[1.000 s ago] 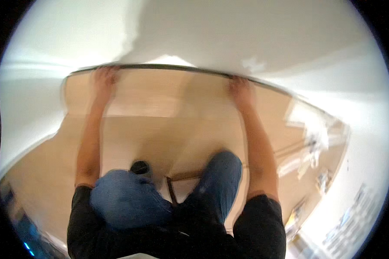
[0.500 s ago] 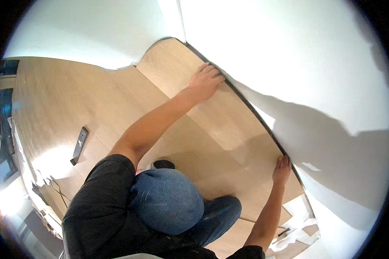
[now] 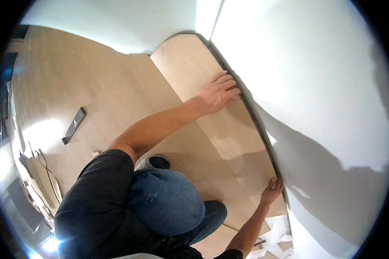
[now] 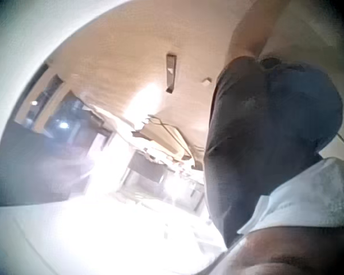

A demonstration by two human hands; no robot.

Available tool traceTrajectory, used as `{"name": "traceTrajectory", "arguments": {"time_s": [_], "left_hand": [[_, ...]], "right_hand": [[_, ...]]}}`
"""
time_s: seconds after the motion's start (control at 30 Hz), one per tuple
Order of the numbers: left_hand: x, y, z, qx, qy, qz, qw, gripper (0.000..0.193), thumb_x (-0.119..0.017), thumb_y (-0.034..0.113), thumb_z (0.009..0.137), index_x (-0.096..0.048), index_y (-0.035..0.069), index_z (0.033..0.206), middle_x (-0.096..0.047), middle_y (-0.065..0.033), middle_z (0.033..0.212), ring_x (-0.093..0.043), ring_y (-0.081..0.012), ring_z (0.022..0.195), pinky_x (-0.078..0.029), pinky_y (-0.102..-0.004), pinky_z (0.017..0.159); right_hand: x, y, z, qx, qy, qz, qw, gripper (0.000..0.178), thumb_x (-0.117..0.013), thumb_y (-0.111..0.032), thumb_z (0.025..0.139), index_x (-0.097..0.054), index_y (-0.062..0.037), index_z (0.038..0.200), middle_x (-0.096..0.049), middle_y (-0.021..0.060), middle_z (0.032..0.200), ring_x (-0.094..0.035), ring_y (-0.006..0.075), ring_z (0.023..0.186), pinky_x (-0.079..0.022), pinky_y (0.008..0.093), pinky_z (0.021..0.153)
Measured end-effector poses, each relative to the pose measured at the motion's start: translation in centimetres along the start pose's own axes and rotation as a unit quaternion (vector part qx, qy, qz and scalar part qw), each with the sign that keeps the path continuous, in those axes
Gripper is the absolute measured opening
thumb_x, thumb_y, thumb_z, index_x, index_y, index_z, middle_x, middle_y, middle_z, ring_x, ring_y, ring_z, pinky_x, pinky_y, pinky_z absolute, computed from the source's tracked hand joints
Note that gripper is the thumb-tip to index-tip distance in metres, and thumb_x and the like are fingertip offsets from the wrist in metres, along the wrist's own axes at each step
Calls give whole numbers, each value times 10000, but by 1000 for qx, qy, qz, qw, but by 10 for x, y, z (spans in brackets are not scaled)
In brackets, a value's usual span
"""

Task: The person fits a wood-look plank against a curved wall section by hand, marks the required curve on the plank with a pencil, and then uses a table saw to trim the plank following the marked line.

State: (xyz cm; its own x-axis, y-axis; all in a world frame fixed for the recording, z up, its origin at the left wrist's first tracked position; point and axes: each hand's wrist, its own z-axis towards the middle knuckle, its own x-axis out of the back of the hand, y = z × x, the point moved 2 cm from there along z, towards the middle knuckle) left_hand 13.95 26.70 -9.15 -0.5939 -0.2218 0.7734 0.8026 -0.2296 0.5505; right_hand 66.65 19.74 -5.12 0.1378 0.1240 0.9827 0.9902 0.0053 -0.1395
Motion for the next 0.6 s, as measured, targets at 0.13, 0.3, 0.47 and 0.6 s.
{"name": "traceTrajectory", "arguments": {"time_s": [0.13, 0.3, 0.47, 0.6], "left_hand": [[-3, 6, -2, 11, -19, 5, 1000, 276, -650, 196, 963, -694, 60, 1199, -624, -146, 1282, -478, -327, 1357, -254, -501, 1263], [10, 12, 7, 20, -69, 27, 997, 290, -592, 223, 1013, -697, 52, 1223, -632, -159, 1262, -483, -323, 1355, -226, -499, 1277], [2, 4, 12, 39, -128, 58, 989, 315, -580, 251, 1033, -687, 71, 1267, -607, -141, 1332, -456, -310, 1384, -230, -473, 1284], [1, 4, 19, 44, -193, 65, 978, 349, -540, 267, 1055, -663, 80, 1323, -596, -116, 1367, -447, -288, 1393, -223, -449, 1291]], "right_hand": [[5, -9, 2, -33, -32, 6, 999, 520, -552, -343, 1066, -589, 79, 1368, -567, 311, 1409, -501, 477, 1324, -399, 506, 1131], [0, 12, 6, -27, -31, -15, 999, 503, -572, -318, 1060, -578, 58, 1395, -547, 298, 1445, -497, 465, 1341, -395, 494, 1145], [-7, -1, 20, -38, -88, -28, 995, 522, -545, -335, 1072, -574, 83, 1383, -543, 310, 1450, -493, 464, 1360, -406, 488, 1141], [-3, 2, 28, -47, -140, -47, 988, 538, -512, -354, 1084, -569, 93, 1378, -535, 318, 1455, -497, 470, 1357, -412, 491, 1136]]}}
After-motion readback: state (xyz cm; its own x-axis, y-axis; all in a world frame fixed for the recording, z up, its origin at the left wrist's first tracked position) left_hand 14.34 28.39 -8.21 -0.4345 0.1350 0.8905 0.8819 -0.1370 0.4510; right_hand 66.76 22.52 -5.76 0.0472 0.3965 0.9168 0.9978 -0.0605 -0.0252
